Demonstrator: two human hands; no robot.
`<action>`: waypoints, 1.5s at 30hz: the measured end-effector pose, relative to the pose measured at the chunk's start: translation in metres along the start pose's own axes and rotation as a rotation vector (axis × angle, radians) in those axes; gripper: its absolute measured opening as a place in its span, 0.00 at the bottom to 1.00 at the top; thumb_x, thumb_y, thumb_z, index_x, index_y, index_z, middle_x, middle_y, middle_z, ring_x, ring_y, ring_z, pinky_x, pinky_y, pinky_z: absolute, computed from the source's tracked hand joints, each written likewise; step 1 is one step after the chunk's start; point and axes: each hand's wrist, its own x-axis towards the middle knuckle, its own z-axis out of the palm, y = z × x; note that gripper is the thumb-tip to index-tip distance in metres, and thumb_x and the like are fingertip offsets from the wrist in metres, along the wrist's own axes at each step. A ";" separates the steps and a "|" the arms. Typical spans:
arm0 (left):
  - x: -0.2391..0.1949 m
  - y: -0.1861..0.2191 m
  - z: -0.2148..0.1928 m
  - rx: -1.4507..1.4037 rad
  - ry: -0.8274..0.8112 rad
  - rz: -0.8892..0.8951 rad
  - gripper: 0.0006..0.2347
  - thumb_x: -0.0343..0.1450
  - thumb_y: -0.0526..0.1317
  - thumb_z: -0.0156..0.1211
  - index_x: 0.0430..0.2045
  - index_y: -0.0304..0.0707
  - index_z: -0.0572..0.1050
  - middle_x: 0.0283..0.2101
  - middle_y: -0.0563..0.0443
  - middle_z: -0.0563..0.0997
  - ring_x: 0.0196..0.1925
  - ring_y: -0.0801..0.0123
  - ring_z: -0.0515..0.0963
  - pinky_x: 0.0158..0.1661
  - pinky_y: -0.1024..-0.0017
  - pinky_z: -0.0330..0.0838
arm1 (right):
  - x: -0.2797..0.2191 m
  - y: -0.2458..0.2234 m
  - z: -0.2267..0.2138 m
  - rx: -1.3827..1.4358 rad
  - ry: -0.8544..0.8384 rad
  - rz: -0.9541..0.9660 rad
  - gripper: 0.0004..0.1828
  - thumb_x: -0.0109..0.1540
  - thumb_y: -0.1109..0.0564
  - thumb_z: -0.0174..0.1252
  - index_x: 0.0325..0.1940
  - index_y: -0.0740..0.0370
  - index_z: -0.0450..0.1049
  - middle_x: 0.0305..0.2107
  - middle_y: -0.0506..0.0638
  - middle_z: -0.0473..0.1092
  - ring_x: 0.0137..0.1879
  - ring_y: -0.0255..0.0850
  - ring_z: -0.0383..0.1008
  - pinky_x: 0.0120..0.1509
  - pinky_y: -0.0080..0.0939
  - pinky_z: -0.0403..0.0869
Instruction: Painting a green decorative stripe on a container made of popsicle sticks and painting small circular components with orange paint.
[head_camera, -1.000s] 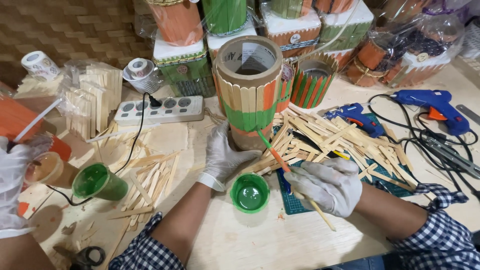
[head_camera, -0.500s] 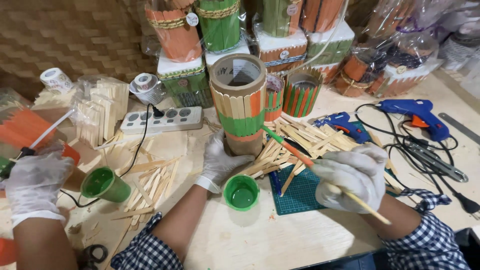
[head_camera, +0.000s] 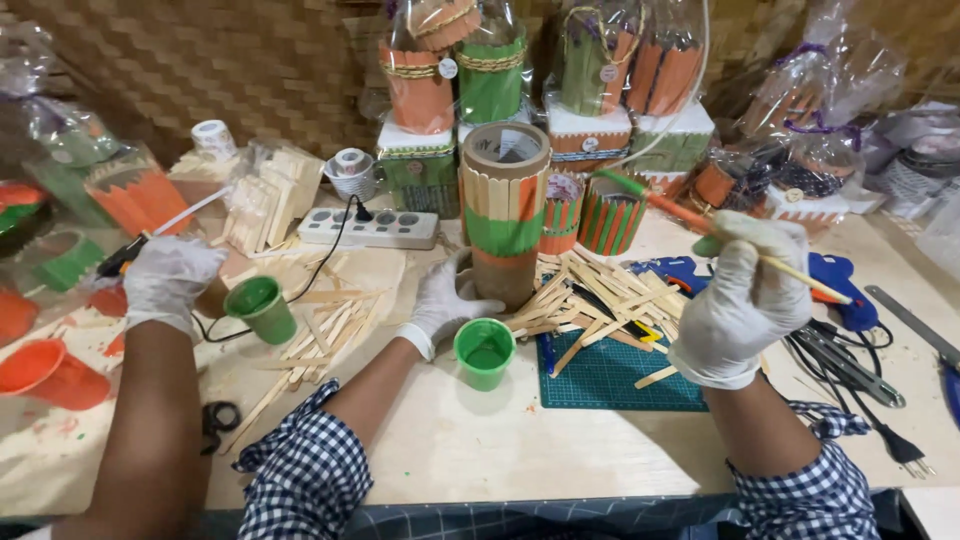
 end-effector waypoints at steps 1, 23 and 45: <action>0.000 0.000 0.000 -0.115 -0.042 -0.025 0.46 0.47 0.48 0.79 0.64 0.46 0.67 0.60 0.46 0.78 0.61 0.54 0.79 0.59 0.58 0.77 | 0.003 -0.003 -0.001 -0.012 0.032 0.019 0.08 0.77 0.62 0.49 0.50 0.69 0.71 0.41 0.59 0.67 0.36 0.44 0.69 0.37 0.39 0.74; 0.038 -0.031 0.044 -0.468 0.028 0.175 0.49 0.43 0.38 0.91 0.61 0.46 0.67 0.62 0.43 0.75 0.67 0.51 0.72 0.67 0.53 0.66 | -0.060 -0.006 0.002 0.292 -0.018 0.814 0.11 0.57 0.74 0.65 0.42 0.70 0.78 0.41 0.64 0.77 0.42 0.46 0.81 0.47 0.46 0.83; -0.024 -0.069 -0.061 -0.406 0.379 -0.101 0.21 0.66 0.31 0.65 0.53 0.53 0.74 0.48 0.56 0.84 0.50 0.73 0.77 0.51 0.75 0.71 | -0.141 -0.032 0.003 0.178 -0.559 0.444 0.04 0.58 0.63 0.68 0.37 0.61 0.85 0.35 0.55 0.76 0.45 0.48 0.75 0.56 0.46 0.76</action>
